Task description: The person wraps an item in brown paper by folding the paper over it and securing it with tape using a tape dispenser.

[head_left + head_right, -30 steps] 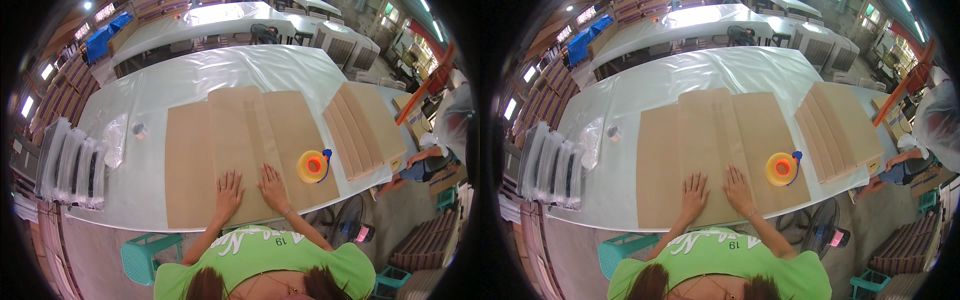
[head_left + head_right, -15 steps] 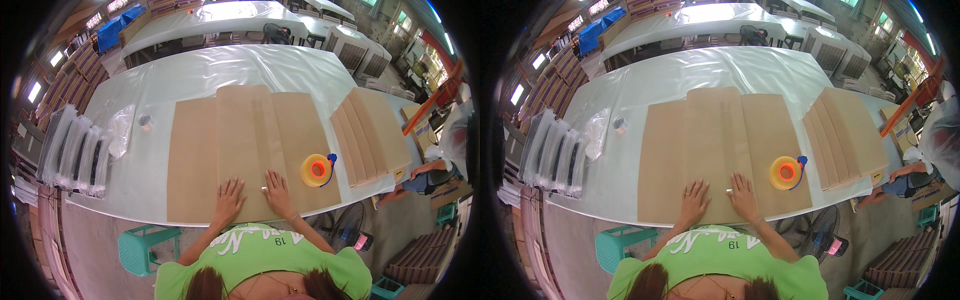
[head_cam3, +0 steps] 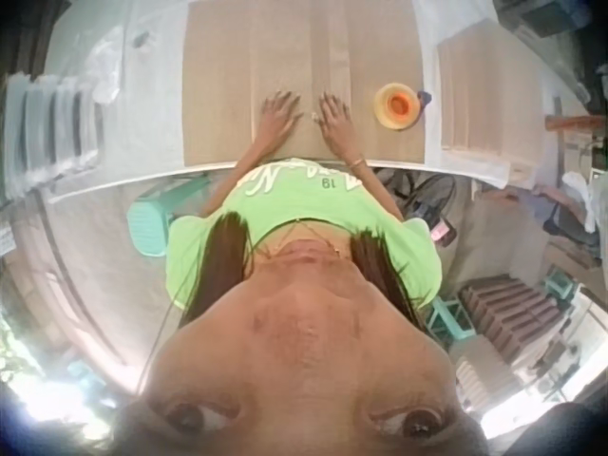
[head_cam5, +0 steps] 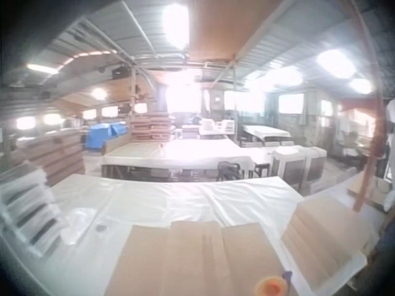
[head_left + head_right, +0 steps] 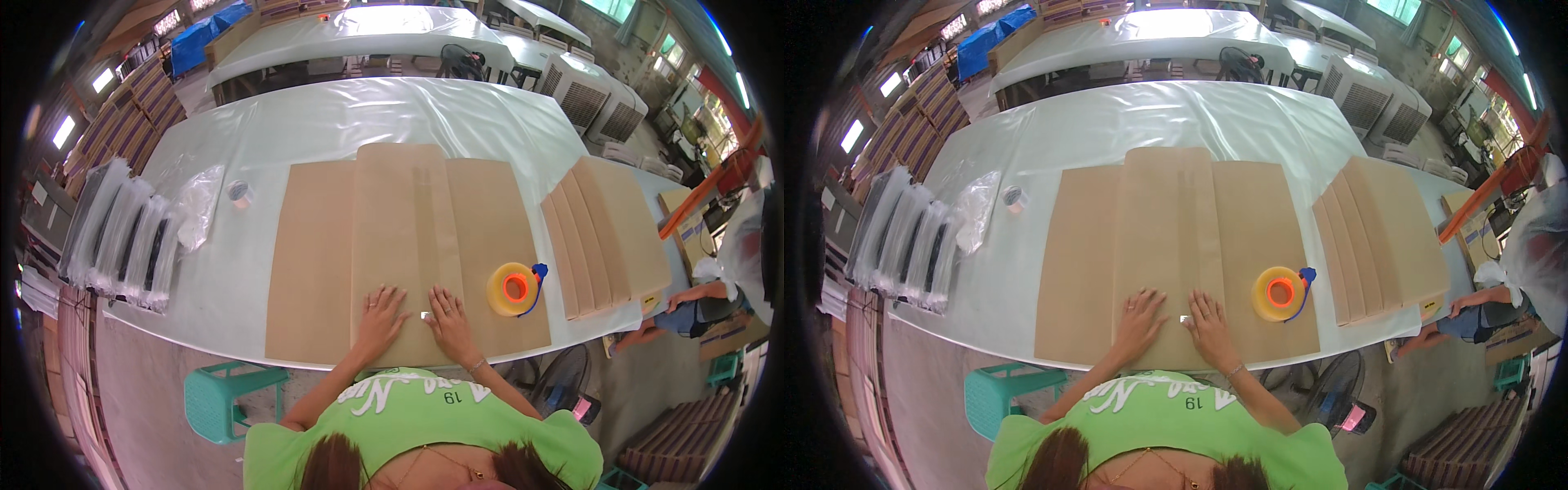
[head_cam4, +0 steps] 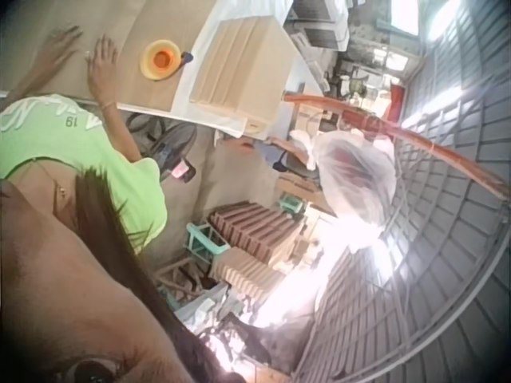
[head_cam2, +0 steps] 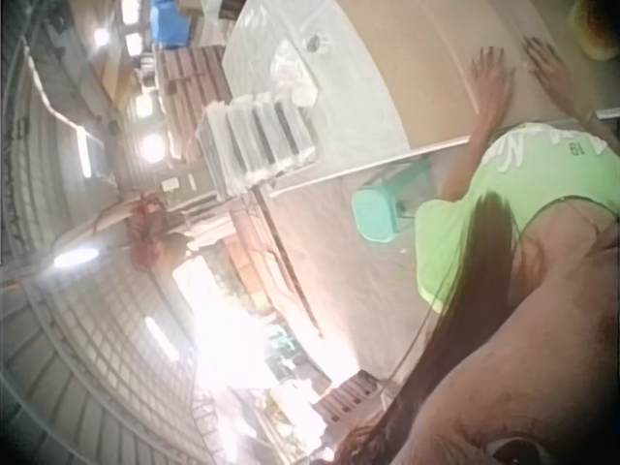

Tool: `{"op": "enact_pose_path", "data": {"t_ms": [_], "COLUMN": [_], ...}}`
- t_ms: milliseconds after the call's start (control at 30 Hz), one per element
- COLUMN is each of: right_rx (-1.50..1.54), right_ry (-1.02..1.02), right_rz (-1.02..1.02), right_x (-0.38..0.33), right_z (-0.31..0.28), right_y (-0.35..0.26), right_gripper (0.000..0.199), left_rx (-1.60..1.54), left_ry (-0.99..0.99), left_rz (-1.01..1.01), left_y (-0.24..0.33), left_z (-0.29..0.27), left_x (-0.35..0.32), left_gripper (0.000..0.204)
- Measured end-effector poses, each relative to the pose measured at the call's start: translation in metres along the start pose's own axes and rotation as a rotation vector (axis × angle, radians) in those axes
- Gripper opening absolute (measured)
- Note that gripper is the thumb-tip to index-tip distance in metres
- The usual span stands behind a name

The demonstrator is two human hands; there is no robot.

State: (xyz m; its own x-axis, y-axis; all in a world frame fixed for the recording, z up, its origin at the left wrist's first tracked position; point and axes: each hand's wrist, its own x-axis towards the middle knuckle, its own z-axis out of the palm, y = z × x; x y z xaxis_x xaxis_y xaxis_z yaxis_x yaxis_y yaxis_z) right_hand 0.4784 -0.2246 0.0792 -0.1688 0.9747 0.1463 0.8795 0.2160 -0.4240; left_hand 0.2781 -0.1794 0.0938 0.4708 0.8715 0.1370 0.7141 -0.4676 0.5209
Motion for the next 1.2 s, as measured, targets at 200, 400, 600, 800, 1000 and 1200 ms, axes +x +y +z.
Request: {"op": "enact_pose_path", "data": {"t_ms": [200,400,600,800,1000,1200], "right_rx": [-0.028,0.035,0.059,0.099,0.118,0.106], "right_ry": [-0.003,0.022,0.054,0.067,0.102,0.058], "right_rz": [-0.037,-0.003,0.01,0.04,0.053,0.009], "right_x": [-0.009,-0.011,-0.01,-0.011,-0.012,-0.003], "right_z": [0.002,0.002,-0.002,0.003,0.009,0.0], "right_y": [0.003,0.003,0.0,0.003,0.004,0.008], "right_gripper": [0.056,0.054,0.053,0.053,0.052,0.051], "left_rx": [0.156,0.16,0.235,0.228,0.267,0.247], "left_ry": [-0.171,-0.15,-0.028,-0.054,-0.027,0.096], "left_rz": [0.261,0.282,0.189,0.064,0.04,0.02], "left_y": [-0.001,-0.011,-0.039,-0.052,-0.059,-0.059], "left_z": [0.03,0.046,0.053,0.051,0.052,0.054], "left_x": [0.059,0.123,0.21,0.278,0.306,0.288], "left_gripper": [0.054,0.058,0.064,0.066,0.066,0.064]}}
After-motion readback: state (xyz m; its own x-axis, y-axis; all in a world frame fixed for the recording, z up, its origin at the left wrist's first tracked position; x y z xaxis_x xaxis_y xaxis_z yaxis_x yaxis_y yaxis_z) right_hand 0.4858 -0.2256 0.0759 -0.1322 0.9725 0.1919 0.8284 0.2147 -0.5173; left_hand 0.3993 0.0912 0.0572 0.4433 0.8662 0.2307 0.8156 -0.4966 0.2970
